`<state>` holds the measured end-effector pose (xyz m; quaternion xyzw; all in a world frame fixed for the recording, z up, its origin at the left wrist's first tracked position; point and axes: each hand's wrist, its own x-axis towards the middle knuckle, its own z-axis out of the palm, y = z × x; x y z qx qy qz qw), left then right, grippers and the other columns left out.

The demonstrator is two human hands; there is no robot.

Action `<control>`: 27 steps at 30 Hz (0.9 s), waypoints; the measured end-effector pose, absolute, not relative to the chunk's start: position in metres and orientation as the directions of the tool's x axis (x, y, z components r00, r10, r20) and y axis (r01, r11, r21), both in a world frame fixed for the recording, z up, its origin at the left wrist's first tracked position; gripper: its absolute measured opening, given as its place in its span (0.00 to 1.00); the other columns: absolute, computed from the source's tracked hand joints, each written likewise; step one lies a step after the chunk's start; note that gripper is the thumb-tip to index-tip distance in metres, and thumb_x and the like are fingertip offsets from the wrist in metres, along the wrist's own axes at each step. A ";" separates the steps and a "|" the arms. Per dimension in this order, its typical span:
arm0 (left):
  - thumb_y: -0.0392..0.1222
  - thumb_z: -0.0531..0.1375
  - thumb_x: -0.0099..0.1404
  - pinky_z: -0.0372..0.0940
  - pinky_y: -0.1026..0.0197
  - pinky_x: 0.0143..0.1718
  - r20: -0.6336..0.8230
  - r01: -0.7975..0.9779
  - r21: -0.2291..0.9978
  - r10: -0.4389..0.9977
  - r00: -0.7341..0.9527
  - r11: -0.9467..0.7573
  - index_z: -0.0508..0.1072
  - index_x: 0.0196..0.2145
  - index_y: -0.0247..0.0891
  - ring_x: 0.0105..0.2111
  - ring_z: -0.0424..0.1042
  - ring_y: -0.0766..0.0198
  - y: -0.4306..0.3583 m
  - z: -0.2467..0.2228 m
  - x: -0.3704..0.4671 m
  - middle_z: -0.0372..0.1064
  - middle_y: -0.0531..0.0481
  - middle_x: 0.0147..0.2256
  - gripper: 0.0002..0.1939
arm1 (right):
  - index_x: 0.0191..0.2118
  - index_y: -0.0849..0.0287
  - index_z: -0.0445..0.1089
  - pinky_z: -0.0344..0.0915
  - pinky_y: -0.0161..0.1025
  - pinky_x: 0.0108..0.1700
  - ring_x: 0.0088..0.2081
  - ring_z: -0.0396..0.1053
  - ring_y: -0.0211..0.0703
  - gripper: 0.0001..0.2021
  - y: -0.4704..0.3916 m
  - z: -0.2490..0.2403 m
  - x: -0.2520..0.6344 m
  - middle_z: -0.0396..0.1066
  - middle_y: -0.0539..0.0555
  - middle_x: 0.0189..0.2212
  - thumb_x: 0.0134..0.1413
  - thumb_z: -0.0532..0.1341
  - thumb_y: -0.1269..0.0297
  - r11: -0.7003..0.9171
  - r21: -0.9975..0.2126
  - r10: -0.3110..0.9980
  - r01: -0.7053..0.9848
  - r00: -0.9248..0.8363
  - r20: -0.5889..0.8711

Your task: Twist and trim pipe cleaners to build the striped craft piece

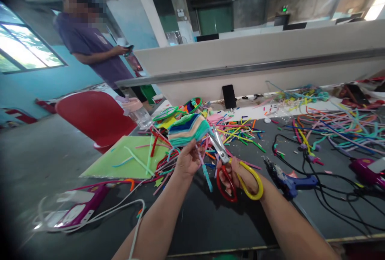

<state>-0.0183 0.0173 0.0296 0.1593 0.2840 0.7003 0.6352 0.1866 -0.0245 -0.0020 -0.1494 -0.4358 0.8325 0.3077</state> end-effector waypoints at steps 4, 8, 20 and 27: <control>0.32 0.66 0.50 0.68 0.65 0.23 -0.094 -0.772 0.630 0.980 -0.178 -0.080 0.74 0.32 0.34 0.18 0.69 0.69 0.017 0.030 -0.016 0.74 0.52 0.24 0.09 | 0.41 0.58 0.64 0.66 0.37 0.27 0.25 0.61 0.35 0.28 -0.026 -0.001 0.186 0.63 0.52 0.30 0.53 0.48 0.36 -0.438 -0.816 0.643 -0.379 -0.766 0.011; 0.31 0.67 0.49 0.67 0.65 0.21 -0.058 -0.762 0.637 0.978 -0.199 -0.117 0.74 0.32 0.36 0.19 0.70 0.68 0.016 0.030 -0.014 0.73 0.55 0.23 0.11 | 0.45 0.57 0.64 0.66 0.37 0.26 0.26 0.61 0.36 0.29 -0.027 0.004 0.186 0.63 0.52 0.30 0.53 0.48 0.36 -0.427 -0.827 0.656 -0.366 -0.754 -0.005; 0.32 0.68 0.47 0.70 0.64 0.25 -0.069 -0.757 0.631 0.960 -0.273 -0.170 0.71 0.27 0.35 0.19 0.71 0.68 0.020 0.025 -0.016 0.71 0.56 0.22 0.10 | 0.49 0.56 0.62 0.68 0.37 0.26 0.27 0.62 0.37 0.31 -0.025 0.002 0.185 0.63 0.52 0.30 0.52 0.48 0.35 -0.397 -0.848 0.648 -0.351 -0.762 0.012; 0.33 0.68 0.48 0.70 0.64 0.27 -0.067 -0.775 0.605 0.958 -0.278 -0.182 0.72 0.29 0.36 0.20 0.71 0.69 0.023 0.019 -0.019 0.72 0.56 0.22 0.10 | 0.48 0.56 0.62 0.66 0.35 0.24 0.26 0.62 0.36 0.31 -0.026 0.002 0.184 0.64 0.52 0.30 0.52 0.48 0.35 -0.396 -0.856 0.651 -0.333 -0.759 -0.006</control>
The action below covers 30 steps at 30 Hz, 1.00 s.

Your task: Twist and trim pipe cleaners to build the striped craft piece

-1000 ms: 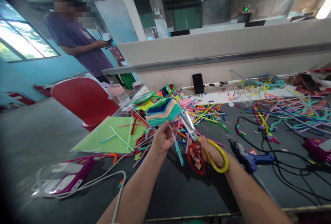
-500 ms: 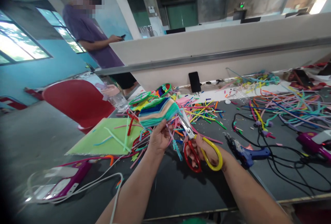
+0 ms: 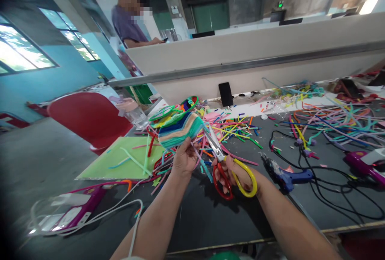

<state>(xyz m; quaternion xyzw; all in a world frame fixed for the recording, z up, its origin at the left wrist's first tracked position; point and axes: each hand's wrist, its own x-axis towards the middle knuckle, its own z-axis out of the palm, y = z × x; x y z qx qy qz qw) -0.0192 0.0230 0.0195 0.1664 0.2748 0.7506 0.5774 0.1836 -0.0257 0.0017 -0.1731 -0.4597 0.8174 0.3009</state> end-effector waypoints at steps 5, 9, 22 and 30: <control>0.33 0.68 0.49 0.69 0.64 0.28 -0.052 -0.765 0.618 0.961 -0.270 -0.181 0.71 0.27 0.35 0.20 0.70 0.70 0.022 0.020 -0.016 0.71 0.57 0.22 0.09 | 0.48 0.58 0.62 0.64 0.33 0.24 0.26 0.62 0.36 0.30 -0.029 0.007 0.184 0.63 0.52 0.30 0.53 0.48 0.36 -0.373 -0.866 0.677 -0.334 -0.736 -0.008; 0.34 0.68 0.49 0.69 0.64 0.27 -0.068 -0.769 0.621 0.968 -0.243 -0.150 0.71 0.27 0.35 0.20 0.69 0.71 0.018 0.022 -0.010 0.72 0.56 0.23 0.09 | 0.50 0.57 0.61 0.64 0.33 0.24 0.26 0.61 0.35 0.29 -0.032 0.014 0.185 0.62 0.51 0.30 0.54 0.48 0.38 -0.338 -0.874 0.705 -0.349 -0.709 0.011; 0.34 0.69 0.47 0.67 0.65 0.27 -0.077 -0.748 0.656 0.977 -0.199 -0.101 0.68 0.22 0.34 0.19 0.70 0.70 0.012 0.022 -0.001 0.68 0.57 0.19 0.11 | 0.49 0.58 0.62 0.66 0.35 0.24 0.25 0.62 0.35 0.30 -0.022 0.001 0.186 0.64 0.52 0.30 0.53 0.50 0.37 -0.304 -0.885 0.745 -0.353 -0.667 0.010; 0.34 0.68 0.48 0.67 0.65 0.27 -0.064 -0.741 0.668 0.987 -0.147 -0.067 0.71 0.26 0.34 0.19 0.69 0.70 0.012 0.023 -0.002 0.71 0.54 0.21 0.09 | 0.49 0.57 0.62 0.65 0.34 0.24 0.24 0.63 0.35 0.28 -0.022 0.000 0.190 0.65 0.51 0.30 0.54 0.50 0.38 -0.281 -0.904 0.765 -0.323 -0.644 -0.008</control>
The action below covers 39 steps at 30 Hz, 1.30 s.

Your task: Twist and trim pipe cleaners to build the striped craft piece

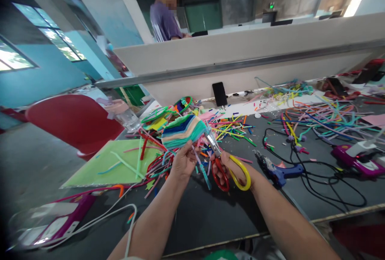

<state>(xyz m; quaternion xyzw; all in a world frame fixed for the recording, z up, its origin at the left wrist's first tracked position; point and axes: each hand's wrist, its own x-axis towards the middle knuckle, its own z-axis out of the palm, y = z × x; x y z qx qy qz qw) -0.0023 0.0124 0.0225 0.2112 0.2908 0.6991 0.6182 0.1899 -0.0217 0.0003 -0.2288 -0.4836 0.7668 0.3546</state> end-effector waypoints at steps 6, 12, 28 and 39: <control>0.33 0.67 0.49 0.68 0.65 0.27 -0.099 -0.752 0.658 0.985 -0.141 -0.042 0.71 0.26 0.33 0.19 0.69 0.70 0.015 0.018 -0.004 0.72 0.52 0.23 0.08 | 0.42 0.58 0.63 0.59 0.31 0.19 0.21 0.56 0.32 0.27 -0.022 0.006 0.187 0.61 0.49 0.26 0.53 0.51 0.37 -0.353 -0.877 0.738 -0.326 -0.673 -0.047; 0.32 0.66 0.51 0.68 0.65 0.27 -0.118 -0.763 0.646 0.984 -0.136 -0.028 0.72 0.27 0.34 0.20 0.70 0.70 0.017 0.014 -0.004 0.73 0.51 0.24 0.06 | 0.36 0.56 0.61 0.50 0.28 0.15 0.18 0.51 0.30 0.22 -0.026 0.015 0.182 0.56 0.46 0.23 0.56 0.50 0.40 -0.400 -0.860 0.757 -0.316 -0.644 -0.115; 0.31 0.64 0.52 0.69 0.64 0.28 -0.176 -0.785 0.619 0.977 -0.117 0.017 0.72 0.28 0.35 0.19 0.69 0.70 0.014 0.019 -0.002 0.74 0.51 0.25 0.05 | 0.36 0.56 0.61 0.44 0.25 0.13 0.16 0.42 0.28 0.17 -0.027 0.011 0.178 0.53 0.43 0.20 0.55 0.52 0.46 -0.503 -0.809 0.736 -0.305 -0.642 -0.215; 0.32 0.64 0.53 0.70 0.65 0.25 -0.200 -0.740 0.662 0.980 -0.018 0.121 0.72 0.28 0.32 0.17 0.69 0.70 0.015 0.022 -0.012 0.74 0.49 0.24 0.04 | 0.37 0.57 0.62 0.44 0.25 0.11 0.14 0.44 0.27 0.19 -0.007 0.012 0.189 0.57 0.44 0.19 0.55 0.52 0.44 -0.477 -0.788 0.815 -0.388 -0.532 -0.231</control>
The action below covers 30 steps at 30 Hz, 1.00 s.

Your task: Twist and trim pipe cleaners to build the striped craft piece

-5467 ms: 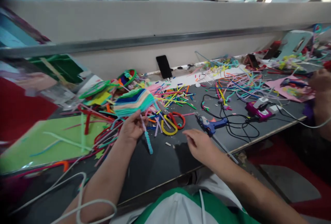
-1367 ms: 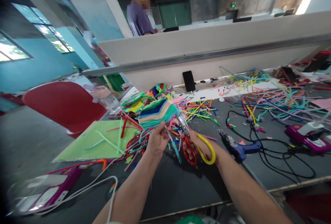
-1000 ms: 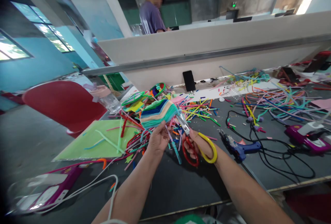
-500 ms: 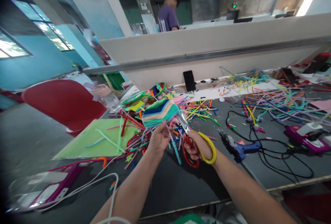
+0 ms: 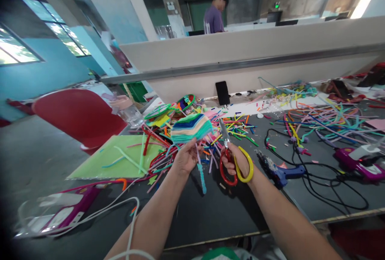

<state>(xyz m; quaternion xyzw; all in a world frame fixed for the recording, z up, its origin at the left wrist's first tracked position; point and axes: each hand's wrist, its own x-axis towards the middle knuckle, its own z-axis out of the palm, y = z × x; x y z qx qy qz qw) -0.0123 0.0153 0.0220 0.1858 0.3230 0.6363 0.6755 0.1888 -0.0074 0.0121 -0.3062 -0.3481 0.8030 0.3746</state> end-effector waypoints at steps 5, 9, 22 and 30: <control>0.32 0.66 0.51 0.70 0.62 0.22 -0.180 -0.476 0.821 0.933 0.310 0.317 0.74 0.33 0.30 0.18 0.72 0.63 0.011 0.022 -0.022 0.74 0.43 0.26 0.10 | 0.38 0.56 0.62 0.45 0.26 0.11 0.14 0.48 0.28 0.23 0.002 0.014 0.203 0.59 0.44 0.19 0.51 0.54 0.39 -0.286 -0.843 0.932 -0.455 -0.338 -0.134; 0.37 0.68 0.51 0.70 0.63 0.24 -0.212 -0.245 0.885 0.812 0.544 0.395 0.76 0.36 0.28 0.21 0.74 0.61 0.004 0.020 -0.021 0.76 0.37 0.31 0.14 | 0.40 0.55 0.64 0.50 0.29 0.12 0.14 0.51 0.30 0.24 0.004 0.016 0.214 0.60 0.45 0.18 0.50 0.56 0.39 -0.110 -0.878 0.990 -0.466 -0.132 -0.053; 0.46 0.63 0.58 0.72 0.53 0.35 -0.233 -0.115 0.874 0.615 0.754 0.473 0.73 0.43 0.31 0.33 0.77 0.52 -0.002 0.015 -0.013 0.75 0.36 0.36 0.19 | 0.44 0.55 0.67 0.64 0.34 0.26 0.26 0.68 0.38 0.22 0.002 0.014 0.229 0.70 0.47 0.29 0.39 0.70 0.62 -0.042 -0.949 0.972 -0.311 -0.232 0.033; 0.43 0.60 0.61 0.61 0.42 0.52 -0.050 -0.416 0.789 0.723 0.689 0.451 0.65 0.56 0.36 0.49 0.70 0.45 -0.001 0.026 -0.012 0.66 0.34 0.53 0.26 | 0.38 0.57 0.69 0.67 0.37 0.27 0.23 0.70 0.40 0.19 0.016 0.012 0.233 0.73 0.47 0.25 0.35 0.69 0.67 0.032 -0.840 0.999 -0.542 0.019 0.027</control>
